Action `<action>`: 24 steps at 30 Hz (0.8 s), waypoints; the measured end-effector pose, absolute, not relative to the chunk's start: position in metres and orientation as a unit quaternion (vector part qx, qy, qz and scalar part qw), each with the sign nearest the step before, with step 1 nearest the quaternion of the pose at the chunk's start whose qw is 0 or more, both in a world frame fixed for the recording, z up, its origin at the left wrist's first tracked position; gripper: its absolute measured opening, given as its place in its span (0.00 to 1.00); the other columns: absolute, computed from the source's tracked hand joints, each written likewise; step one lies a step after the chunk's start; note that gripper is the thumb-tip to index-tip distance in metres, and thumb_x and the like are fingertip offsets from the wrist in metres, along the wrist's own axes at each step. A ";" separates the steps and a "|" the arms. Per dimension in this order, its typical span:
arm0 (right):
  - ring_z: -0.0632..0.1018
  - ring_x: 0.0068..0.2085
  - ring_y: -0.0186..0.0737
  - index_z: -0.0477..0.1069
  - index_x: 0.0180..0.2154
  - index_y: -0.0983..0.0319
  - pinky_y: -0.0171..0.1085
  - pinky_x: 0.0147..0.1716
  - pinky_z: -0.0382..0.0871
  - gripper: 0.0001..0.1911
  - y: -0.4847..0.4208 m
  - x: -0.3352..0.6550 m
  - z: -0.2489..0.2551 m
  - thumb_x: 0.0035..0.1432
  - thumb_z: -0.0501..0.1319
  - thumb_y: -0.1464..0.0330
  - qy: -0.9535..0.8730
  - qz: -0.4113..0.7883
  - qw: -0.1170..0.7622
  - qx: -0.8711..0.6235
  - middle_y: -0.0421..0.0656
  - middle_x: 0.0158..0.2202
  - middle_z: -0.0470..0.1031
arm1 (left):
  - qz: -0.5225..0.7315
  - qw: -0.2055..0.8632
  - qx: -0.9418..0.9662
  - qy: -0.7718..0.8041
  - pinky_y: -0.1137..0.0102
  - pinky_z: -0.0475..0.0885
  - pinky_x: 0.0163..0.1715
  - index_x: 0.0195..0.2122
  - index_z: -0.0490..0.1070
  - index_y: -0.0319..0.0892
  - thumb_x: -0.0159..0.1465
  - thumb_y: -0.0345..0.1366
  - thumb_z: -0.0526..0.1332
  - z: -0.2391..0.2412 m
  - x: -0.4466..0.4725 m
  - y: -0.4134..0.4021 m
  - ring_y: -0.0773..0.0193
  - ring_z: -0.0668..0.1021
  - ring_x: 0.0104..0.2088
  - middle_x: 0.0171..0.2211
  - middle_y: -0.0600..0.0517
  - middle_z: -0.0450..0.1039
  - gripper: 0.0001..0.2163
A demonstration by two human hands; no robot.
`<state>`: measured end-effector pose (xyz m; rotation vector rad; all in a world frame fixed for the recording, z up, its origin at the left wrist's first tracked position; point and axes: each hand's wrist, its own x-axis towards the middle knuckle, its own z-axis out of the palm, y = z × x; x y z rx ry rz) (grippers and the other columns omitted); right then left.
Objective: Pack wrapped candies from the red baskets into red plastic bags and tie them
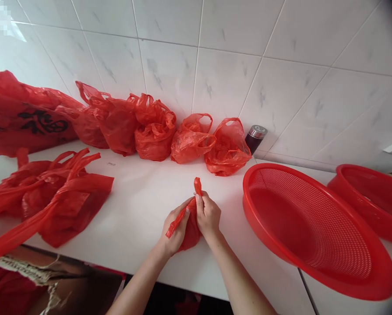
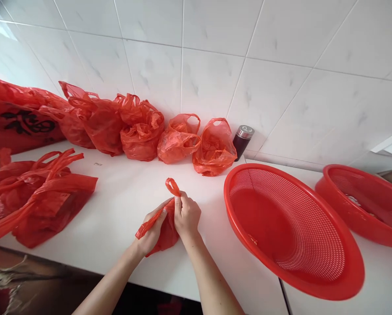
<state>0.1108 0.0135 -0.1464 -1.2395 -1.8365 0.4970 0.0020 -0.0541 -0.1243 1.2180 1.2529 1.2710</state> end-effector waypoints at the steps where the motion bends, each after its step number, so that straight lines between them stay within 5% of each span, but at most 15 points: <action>1: 0.73 0.26 0.35 0.72 0.42 0.59 0.32 0.27 0.61 0.20 0.017 0.114 -0.147 0.69 0.44 0.61 -0.750 0.183 0.406 -0.488 0.39 0.24 0.74 | 0.521 0.486 0.484 0.507 0.58 0.66 0.56 0.63 0.61 0.49 0.69 0.47 0.47 -0.125 0.002 -0.055 0.53 0.71 0.57 0.58 0.49 0.70 0.23; 7: 0.70 0.22 0.33 0.73 0.36 0.60 0.33 0.24 0.54 0.22 0.036 0.131 -0.148 0.70 0.44 0.60 -0.834 0.117 0.361 -0.401 0.40 0.23 0.74 | 0.547 0.499 0.396 0.543 0.59 0.64 0.57 0.60 0.64 0.45 0.68 0.50 0.47 -0.130 -0.005 -0.051 0.53 0.70 0.59 0.58 0.46 0.69 0.24; 12: 0.71 0.23 0.36 0.71 0.38 0.57 0.34 0.24 0.52 0.21 0.036 0.129 -0.149 0.70 0.41 0.59 -0.818 0.138 0.298 -0.473 0.40 0.24 0.74 | 0.498 0.380 0.439 0.645 0.64 0.73 0.39 0.55 0.67 0.45 0.69 0.53 0.38 -0.138 -0.011 -0.033 0.58 0.79 0.39 0.41 0.47 0.78 0.27; 17: 0.70 0.22 0.39 0.69 0.36 0.55 0.35 0.23 0.50 0.20 0.038 0.128 -0.153 0.69 0.41 0.57 -0.799 0.184 0.228 -0.525 0.38 0.22 0.72 | 0.437 0.278 0.470 0.715 0.66 0.66 0.34 0.37 0.72 0.47 0.67 0.44 0.47 -0.149 -0.013 -0.022 0.59 0.75 0.30 0.31 0.51 0.75 0.15; 24: 0.68 0.22 0.38 0.66 0.31 0.55 0.35 0.23 0.51 0.20 0.043 0.137 -0.159 0.68 0.43 0.56 -0.788 0.237 0.222 -0.523 0.38 0.21 0.70 | 0.357 0.298 0.530 0.710 0.70 0.62 0.25 0.34 0.71 0.48 0.65 0.37 0.48 -0.139 -0.013 -0.024 0.62 0.72 0.21 0.21 0.54 0.71 0.12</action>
